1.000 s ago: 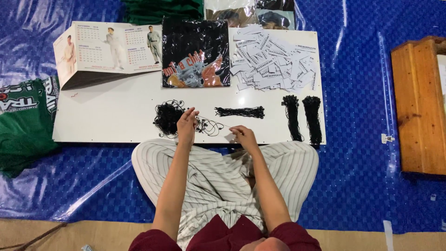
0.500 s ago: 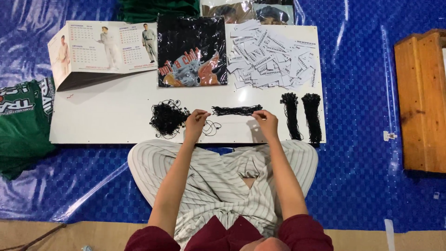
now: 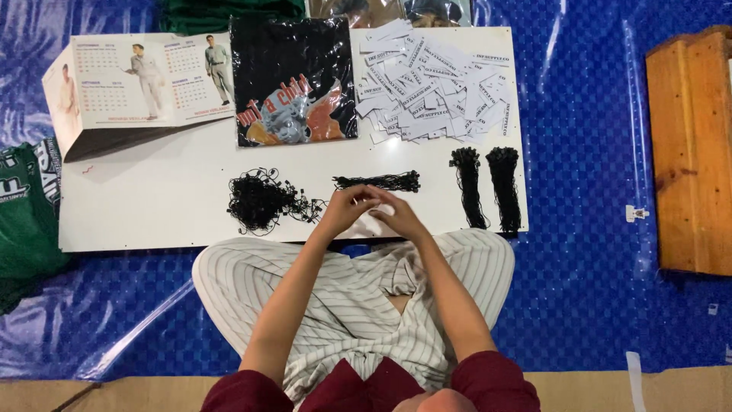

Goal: Sorting and organizing black strings into neat bundles on a white board

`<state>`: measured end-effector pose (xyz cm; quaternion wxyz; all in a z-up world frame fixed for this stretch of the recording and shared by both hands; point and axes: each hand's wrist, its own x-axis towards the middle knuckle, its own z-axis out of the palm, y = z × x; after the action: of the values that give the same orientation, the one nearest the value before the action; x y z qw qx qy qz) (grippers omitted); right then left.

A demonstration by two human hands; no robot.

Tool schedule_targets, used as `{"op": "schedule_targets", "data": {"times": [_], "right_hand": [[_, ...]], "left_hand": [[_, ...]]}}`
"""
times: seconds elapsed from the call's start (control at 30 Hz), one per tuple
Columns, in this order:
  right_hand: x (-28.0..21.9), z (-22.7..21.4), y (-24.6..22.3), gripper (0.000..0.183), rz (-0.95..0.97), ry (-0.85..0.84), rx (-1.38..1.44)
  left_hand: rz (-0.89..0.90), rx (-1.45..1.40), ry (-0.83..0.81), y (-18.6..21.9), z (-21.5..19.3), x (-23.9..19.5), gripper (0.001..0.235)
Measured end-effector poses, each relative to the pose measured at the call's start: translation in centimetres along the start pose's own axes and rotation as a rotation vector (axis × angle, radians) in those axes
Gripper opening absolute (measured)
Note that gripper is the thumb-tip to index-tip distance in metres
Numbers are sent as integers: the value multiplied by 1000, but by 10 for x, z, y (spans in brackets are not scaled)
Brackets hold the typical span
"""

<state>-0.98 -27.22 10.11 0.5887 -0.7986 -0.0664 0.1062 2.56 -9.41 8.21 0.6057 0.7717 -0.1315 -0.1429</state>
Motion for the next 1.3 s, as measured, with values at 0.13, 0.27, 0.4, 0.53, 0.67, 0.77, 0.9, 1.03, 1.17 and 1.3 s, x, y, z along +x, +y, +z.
{"op": "schedule_targets", "data": {"times": [0.13,0.27,0.4,0.53,0.67,0.77,0.9,1.03,1.17,1.3], "right_hand": [[-2,9,45,32,53,25,311],[-1,-37,47,18,120,160,238],[5,-60,67,15,186,318,157],[10,-58,68,14,200,386,111],[18,-55,88,14,229,471,-180],[22,-50,95,16,255,515,-265],[24,-48,90,21,296,556,-291],[25,-44,89,14,186,567,-378],[20,-39,68,14,118,589,-407],[13,-16,50,18,-3,561,-412]], "left_hand": [[-1,-13,128,-20,-15,14,18],[-137,-36,368,-13,-43,13,12],[-244,-8,419,-19,-52,5,9],[-291,87,363,-62,-40,5,11],[-294,188,332,-87,-33,11,11],[-305,256,305,-90,-33,16,14],[-335,374,249,-64,-34,16,15],[-277,447,241,-46,-38,13,17],[-267,472,208,-29,-51,-1,21],[-178,629,64,-39,-53,-34,20]]}}
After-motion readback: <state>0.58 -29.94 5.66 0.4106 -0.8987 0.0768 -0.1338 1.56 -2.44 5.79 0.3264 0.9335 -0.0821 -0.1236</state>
